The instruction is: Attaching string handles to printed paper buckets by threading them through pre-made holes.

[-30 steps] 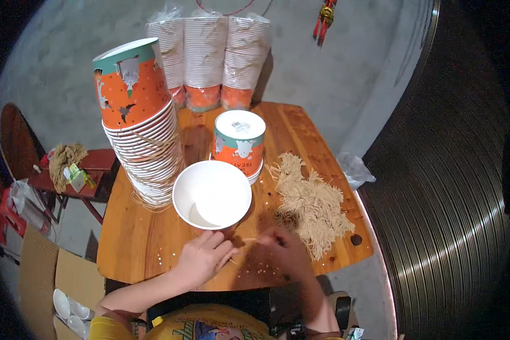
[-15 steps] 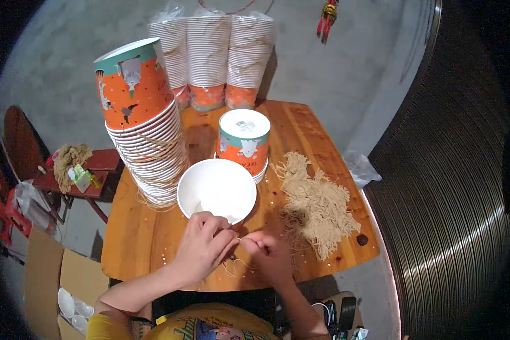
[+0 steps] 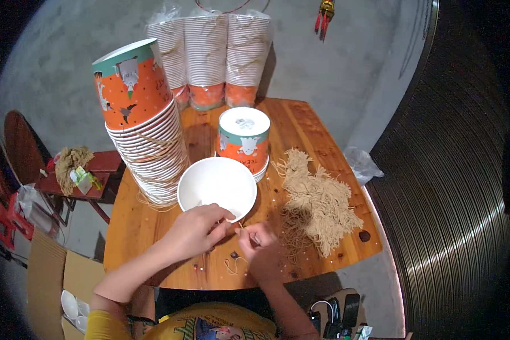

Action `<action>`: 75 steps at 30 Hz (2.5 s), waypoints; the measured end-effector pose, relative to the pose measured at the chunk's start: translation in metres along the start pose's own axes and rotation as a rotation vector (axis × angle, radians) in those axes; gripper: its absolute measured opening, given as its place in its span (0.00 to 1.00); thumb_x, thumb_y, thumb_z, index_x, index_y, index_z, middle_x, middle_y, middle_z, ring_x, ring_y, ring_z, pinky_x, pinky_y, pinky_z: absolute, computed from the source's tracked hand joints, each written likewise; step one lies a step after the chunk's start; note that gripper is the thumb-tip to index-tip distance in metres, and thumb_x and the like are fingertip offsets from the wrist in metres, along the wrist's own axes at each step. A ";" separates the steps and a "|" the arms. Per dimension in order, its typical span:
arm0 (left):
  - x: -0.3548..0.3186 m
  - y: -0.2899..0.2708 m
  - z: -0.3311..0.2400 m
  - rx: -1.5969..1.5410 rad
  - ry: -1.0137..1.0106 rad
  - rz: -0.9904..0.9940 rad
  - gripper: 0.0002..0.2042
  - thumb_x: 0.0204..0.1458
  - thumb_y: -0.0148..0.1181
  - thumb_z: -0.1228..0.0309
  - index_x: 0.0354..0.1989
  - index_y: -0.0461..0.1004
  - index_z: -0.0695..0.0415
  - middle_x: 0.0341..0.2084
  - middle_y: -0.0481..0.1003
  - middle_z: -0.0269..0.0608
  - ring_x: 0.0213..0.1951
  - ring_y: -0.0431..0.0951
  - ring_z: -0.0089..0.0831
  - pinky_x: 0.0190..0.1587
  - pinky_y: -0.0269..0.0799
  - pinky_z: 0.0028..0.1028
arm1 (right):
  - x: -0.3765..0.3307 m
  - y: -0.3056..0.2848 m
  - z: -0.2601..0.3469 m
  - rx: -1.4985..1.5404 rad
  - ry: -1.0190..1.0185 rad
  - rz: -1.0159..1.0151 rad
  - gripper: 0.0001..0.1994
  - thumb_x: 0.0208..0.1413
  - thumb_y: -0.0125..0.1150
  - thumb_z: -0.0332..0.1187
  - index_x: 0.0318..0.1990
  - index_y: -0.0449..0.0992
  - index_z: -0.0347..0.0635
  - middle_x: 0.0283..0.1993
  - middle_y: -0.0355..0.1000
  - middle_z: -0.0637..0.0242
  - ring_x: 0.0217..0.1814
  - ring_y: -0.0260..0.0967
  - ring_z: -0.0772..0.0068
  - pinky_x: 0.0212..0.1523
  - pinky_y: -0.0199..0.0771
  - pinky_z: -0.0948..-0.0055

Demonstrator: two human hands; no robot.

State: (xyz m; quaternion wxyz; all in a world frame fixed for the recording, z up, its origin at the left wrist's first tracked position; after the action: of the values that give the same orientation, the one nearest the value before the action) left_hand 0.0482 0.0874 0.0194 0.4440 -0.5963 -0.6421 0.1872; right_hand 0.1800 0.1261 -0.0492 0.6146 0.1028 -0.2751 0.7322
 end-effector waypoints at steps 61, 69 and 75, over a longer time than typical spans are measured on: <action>0.032 0.060 0.033 -0.761 -0.340 0.546 0.11 0.57 0.55 0.64 0.40 0.74 0.60 0.29 0.71 0.25 0.32 0.66 0.14 0.36 0.64 0.16 | 0.060 -0.013 -0.001 0.029 0.085 0.314 0.09 0.55 0.60 0.35 0.34 0.71 0.38 0.24 0.68 0.66 0.28 0.69 0.72 0.33 0.71 0.71; 0.035 0.062 0.032 -0.818 -0.346 0.513 0.08 0.56 0.55 0.70 0.39 0.74 0.61 0.27 0.70 0.26 0.29 0.67 0.14 0.34 0.64 0.16 | 0.043 -0.025 0.026 -0.128 -0.152 0.128 0.04 0.53 0.61 0.27 0.32 0.72 0.42 0.22 0.65 0.78 0.23 0.59 0.88 0.24 0.60 0.84; 0.036 0.072 0.039 -1.055 -0.456 0.524 0.05 0.53 0.55 0.74 0.38 0.71 0.59 0.24 0.70 0.27 0.25 0.68 0.15 0.28 0.64 0.15 | 0.026 -0.009 0.008 0.101 0.234 0.215 0.05 0.53 0.61 0.28 0.30 0.70 0.41 0.24 0.63 0.80 0.26 0.59 0.89 0.28 0.60 0.85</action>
State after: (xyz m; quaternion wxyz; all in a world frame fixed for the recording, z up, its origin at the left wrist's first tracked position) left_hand 0.0637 0.1482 -0.0445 -0.1182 -0.8175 -0.5592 0.0701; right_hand 0.1813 0.1445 -0.0271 0.5545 0.0176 -0.1741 0.8136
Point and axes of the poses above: each hand's wrist, its own x-axis towards the middle knuckle, its own y-axis out of the palm, z = x × y, the point moved 9 cm from there along x, towards the middle knuckle
